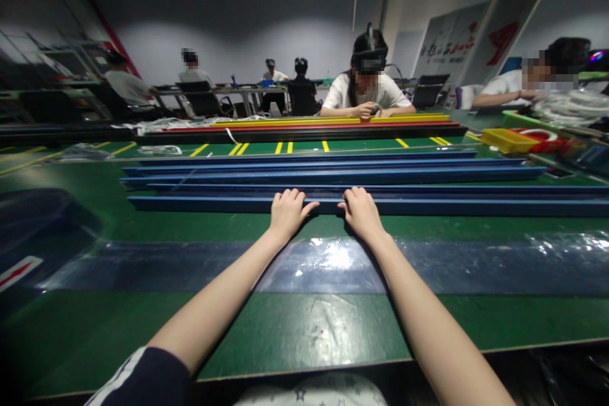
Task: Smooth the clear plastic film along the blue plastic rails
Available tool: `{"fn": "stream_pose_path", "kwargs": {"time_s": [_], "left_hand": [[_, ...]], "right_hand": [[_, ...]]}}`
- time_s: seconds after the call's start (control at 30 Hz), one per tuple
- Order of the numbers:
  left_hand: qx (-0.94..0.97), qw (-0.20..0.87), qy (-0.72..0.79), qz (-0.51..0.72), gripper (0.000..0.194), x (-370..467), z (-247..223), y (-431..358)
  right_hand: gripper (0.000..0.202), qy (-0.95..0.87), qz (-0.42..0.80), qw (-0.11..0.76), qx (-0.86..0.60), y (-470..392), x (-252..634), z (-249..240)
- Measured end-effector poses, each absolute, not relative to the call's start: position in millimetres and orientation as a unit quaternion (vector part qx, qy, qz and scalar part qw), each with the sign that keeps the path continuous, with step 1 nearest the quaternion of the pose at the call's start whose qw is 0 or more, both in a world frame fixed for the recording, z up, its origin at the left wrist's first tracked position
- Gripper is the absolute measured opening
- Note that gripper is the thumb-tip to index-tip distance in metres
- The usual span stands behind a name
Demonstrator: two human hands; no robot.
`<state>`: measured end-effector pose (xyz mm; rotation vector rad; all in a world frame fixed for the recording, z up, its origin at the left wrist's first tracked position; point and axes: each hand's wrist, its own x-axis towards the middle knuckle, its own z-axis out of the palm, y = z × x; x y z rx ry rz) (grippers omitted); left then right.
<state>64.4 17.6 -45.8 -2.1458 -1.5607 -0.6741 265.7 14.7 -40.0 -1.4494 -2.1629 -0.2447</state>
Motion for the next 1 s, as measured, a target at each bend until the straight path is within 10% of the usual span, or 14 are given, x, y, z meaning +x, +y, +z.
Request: {"fn": "stream_pose_path", "kwargs": {"time_s": [1.0], "left_hand": [[-0.769,0.195,-0.562,-0.234,0.047,65.1,-44.2,16.3]], "right_hand": [[0.010,-0.789,-0.075,0.288,-0.537,15.1,266.7,-40.9]]}}
